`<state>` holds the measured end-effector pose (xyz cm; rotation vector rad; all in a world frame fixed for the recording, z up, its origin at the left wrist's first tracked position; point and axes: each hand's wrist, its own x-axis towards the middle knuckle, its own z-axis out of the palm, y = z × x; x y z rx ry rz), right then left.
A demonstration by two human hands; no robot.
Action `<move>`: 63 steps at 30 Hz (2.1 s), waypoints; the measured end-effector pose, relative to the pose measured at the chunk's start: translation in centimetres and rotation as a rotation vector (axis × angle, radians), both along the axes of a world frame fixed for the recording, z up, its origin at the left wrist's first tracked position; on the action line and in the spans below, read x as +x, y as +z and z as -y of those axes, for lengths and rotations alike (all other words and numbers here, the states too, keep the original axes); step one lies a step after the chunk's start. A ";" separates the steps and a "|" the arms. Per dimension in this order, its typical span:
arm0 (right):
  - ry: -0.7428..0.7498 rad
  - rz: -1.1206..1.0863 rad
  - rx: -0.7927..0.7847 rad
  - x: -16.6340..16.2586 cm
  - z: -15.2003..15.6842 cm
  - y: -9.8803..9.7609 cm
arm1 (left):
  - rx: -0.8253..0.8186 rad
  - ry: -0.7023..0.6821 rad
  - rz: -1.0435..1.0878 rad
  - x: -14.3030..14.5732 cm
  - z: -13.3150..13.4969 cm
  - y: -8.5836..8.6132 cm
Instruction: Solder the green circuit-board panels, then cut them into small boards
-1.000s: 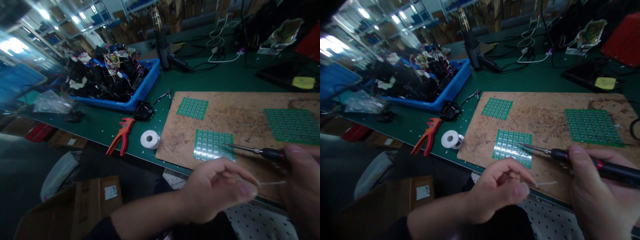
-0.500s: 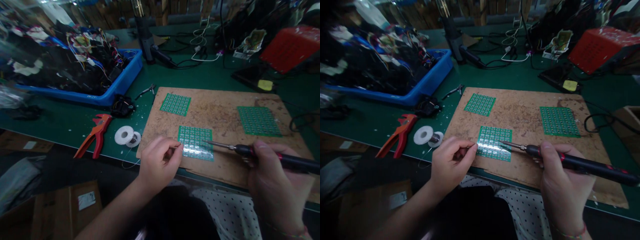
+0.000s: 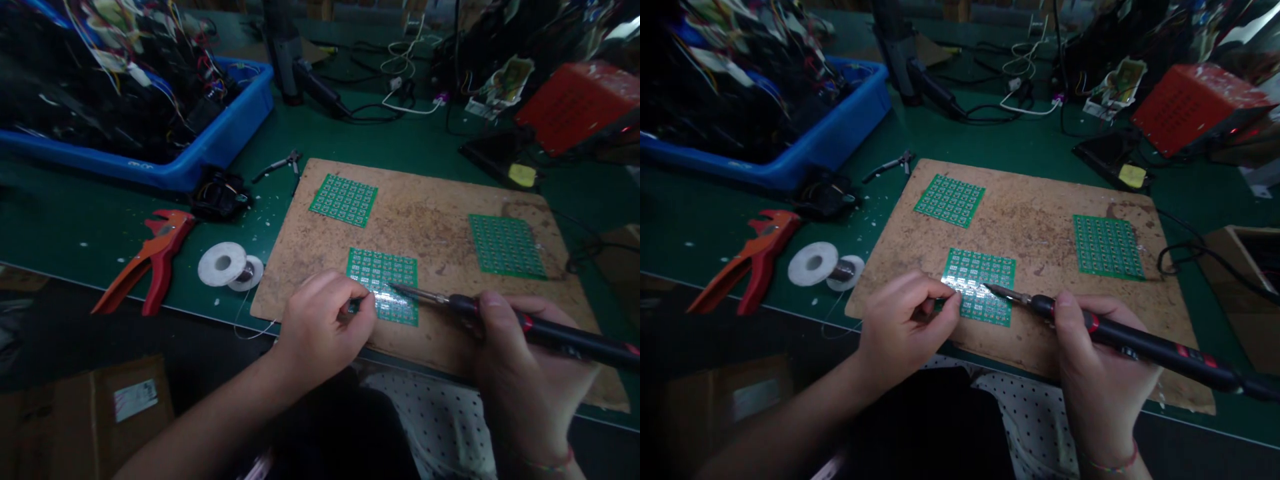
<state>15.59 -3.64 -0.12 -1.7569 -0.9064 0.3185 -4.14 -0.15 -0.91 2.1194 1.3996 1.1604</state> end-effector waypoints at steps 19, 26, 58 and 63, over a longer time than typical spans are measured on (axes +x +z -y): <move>0.051 0.124 -0.021 0.2 0.0 0.0 | -0.012 -0.040 -0.039 0.1 -0.2 0.0; 0.044 0.111 -0.027 0.1 0.0 0.0 | -0.016 -0.043 -0.064 0.1 -0.3 -0.1; -0.019 0.072 -0.010 -0.1 -0.1 0.1 | -0.037 -0.052 -0.068 0.4 -0.2 -0.1; 0.011 0.110 -0.029 0.0 -0.1 0.2 | -0.050 -0.051 -0.096 0.4 -0.2 -0.1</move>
